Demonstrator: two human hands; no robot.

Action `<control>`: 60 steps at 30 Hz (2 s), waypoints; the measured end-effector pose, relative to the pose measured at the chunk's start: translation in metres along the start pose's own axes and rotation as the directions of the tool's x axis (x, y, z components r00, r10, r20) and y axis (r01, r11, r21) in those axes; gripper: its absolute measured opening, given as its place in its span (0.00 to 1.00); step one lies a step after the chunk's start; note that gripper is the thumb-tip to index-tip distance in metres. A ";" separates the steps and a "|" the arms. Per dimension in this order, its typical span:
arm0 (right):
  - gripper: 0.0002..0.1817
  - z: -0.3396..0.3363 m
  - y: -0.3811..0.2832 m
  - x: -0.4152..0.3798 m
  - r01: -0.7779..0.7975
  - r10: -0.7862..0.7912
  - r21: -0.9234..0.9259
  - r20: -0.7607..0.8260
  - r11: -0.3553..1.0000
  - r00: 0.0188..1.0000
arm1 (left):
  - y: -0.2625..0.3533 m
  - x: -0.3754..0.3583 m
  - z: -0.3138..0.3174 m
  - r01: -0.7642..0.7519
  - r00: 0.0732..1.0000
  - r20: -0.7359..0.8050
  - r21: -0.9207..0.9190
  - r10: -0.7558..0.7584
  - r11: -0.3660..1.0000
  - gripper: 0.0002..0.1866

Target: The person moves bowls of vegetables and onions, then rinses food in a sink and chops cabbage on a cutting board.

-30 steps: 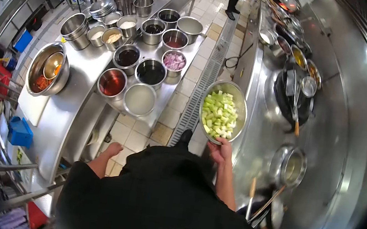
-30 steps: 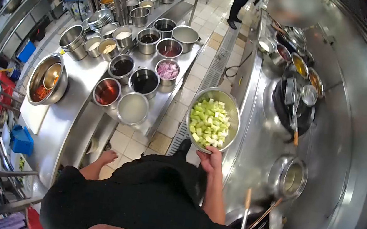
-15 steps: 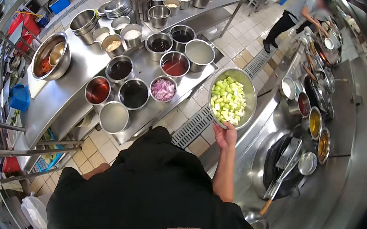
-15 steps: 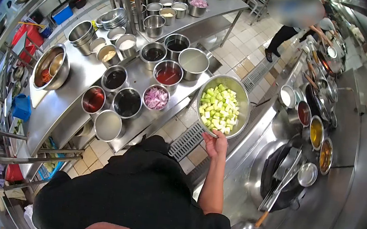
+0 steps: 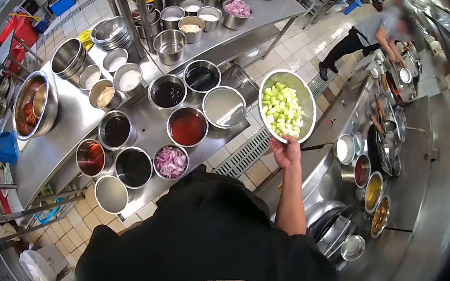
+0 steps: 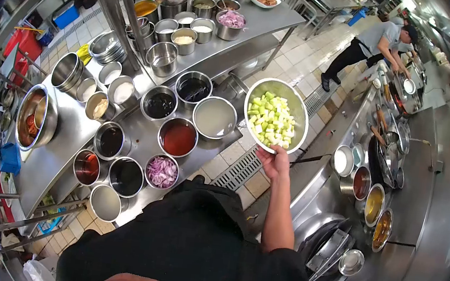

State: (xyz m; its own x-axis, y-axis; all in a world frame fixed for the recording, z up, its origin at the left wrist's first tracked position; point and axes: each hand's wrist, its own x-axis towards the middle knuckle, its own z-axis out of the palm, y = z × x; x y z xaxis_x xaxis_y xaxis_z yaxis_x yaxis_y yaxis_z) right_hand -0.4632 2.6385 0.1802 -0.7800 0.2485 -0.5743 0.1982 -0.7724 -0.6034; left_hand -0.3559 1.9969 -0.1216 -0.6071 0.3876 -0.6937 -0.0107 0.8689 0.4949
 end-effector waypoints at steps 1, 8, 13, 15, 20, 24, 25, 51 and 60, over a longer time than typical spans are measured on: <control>0.22 0.005 -0.014 0.018 -0.009 0.009 -0.023 0.024 1.000 1.000 | 0.018 0.013 -0.013 0.006 1.000 -0.028 -0.062 -0.008 0.998 0.13; 0.25 0.056 -0.106 0.167 0.024 -0.010 -0.112 0.119 0.993 0.993 | 0.118 0.079 -0.061 0.029 0.992 -0.109 -0.286 -0.063 0.958 0.13; 0.20 0.103 -0.172 0.319 -0.003 0.032 -0.138 0.211 0.990 0.977 | 0.160 0.060 -0.019 0.178 0.969 -0.101 -0.354 -0.227 0.918 0.13; 0.18 0.124 -0.192 0.373 -0.004 0.036 -0.146 0.215 0.989 0.976 | 0.188 0.044 0.006 0.250 0.948 -0.083 -0.412 -0.309 0.876 0.13; 0.20 0.166 -0.225 0.500 -0.005 0.046 -0.145 0.276 0.989 0.960 | 0.270 0.002 0.060 0.377 0.878 -0.024 -0.582 -0.479 0.721 0.13; 0.22 0.204 -0.229 0.558 -0.040 0.081 -0.151 0.272 0.988 0.959 | 0.325 -0.016 0.089 0.428 0.824 0.013 -0.670 -0.567 0.606 0.13; 0.22 0.209 -0.226 0.569 -0.050 0.089 -0.157 0.257 0.986 0.962 | 0.335 -0.019 0.095 0.438 0.811 0.022 -0.685 -0.585 0.582 0.13; 0.20 0.341 -0.166 0.513 0.436 -0.365 -0.191 0.316 0.880 0.876 | 0.386 -0.004 0.201 0.212 0.781 -0.076 -0.901 -0.620 0.378 0.17; 0.42 0.575 -0.011 0.537 -0.040 0.335 -0.497 0.521 0.867 0.785 | 0.530 0.021 0.268 -0.256 0.516 0.073 -0.937 -0.853 -0.235 0.15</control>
State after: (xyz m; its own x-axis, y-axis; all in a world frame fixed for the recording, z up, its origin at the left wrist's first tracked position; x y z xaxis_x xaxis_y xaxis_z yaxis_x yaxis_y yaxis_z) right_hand -1.2257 2.4446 0.1966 -0.8552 -0.3684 -0.3647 0.4981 -0.3889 -0.7750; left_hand -0.1608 2.5482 -0.0139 -0.2465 -0.5187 -0.8186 -0.5867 -0.5925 0.5521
